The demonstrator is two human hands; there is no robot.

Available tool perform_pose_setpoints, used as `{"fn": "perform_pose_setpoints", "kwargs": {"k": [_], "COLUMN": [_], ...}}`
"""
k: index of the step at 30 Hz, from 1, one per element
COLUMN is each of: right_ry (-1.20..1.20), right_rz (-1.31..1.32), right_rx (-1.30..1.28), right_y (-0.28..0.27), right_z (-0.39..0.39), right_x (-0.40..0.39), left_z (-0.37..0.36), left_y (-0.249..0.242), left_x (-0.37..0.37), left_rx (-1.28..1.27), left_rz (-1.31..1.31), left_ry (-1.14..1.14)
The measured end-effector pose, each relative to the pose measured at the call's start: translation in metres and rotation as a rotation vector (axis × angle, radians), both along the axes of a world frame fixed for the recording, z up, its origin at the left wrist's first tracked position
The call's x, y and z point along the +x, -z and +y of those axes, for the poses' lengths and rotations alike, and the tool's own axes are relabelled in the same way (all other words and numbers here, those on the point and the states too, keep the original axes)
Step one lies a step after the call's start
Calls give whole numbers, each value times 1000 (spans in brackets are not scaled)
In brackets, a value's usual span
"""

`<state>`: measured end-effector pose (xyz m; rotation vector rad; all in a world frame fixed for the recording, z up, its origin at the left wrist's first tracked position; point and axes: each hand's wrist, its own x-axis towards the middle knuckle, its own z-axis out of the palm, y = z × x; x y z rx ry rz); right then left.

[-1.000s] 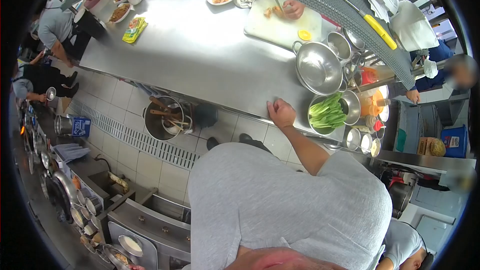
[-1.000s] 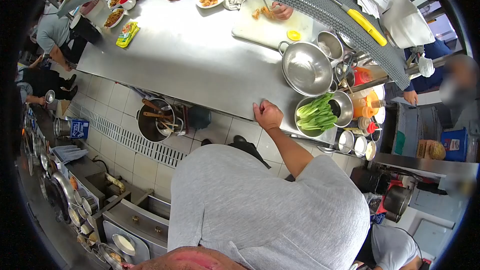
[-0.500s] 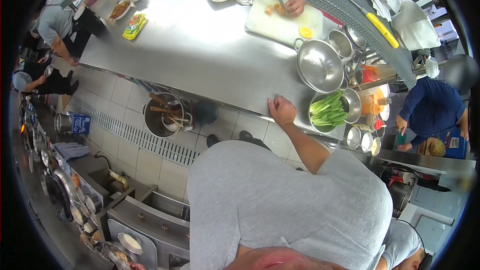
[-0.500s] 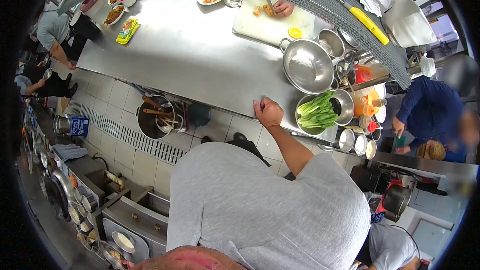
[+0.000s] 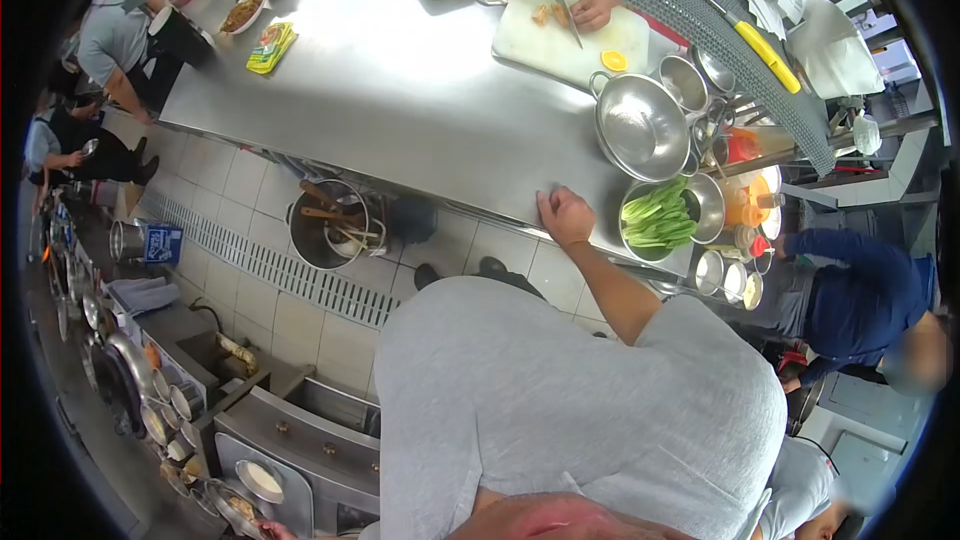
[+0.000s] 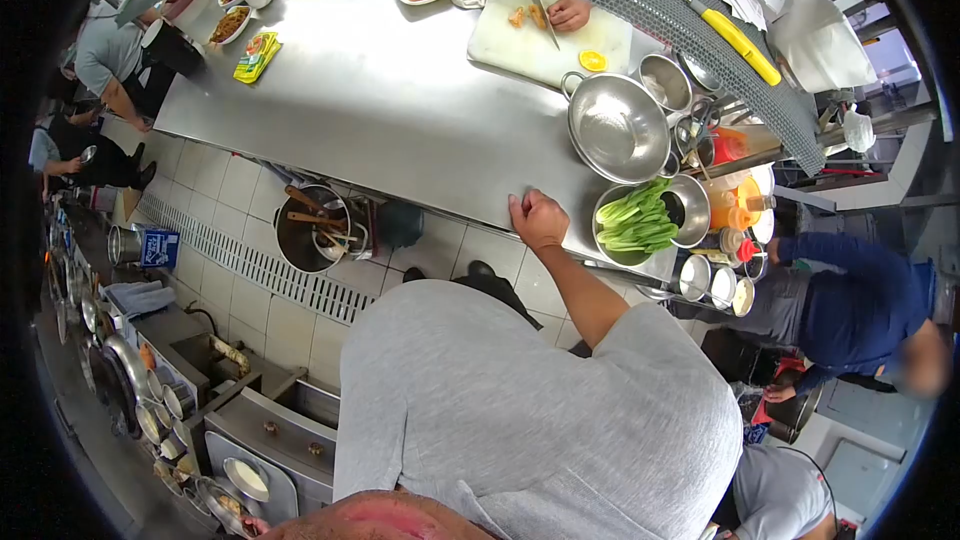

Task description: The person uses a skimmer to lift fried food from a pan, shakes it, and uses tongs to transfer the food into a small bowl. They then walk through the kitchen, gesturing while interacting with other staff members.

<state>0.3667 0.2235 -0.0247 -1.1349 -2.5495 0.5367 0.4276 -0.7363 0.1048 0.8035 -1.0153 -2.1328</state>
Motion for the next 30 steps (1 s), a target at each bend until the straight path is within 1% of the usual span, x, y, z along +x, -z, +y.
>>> {"fn": "perform_pose_setpoints", "kwargs": {"k": [21, 30], "right_ry": [0, -12], "right_rz": [3, 9], "right_rx": [2, 11], "right_y": [-6, -4], "right_z": [-2, -1], "right_x": [0, 1], "left_z": [-7, -17], "left_y": [-13, -25], "left_x": [-3, 0], "left_rx": [-12, 32], "left_rz": [-9, -2], "left_ry": [23, 40]}}
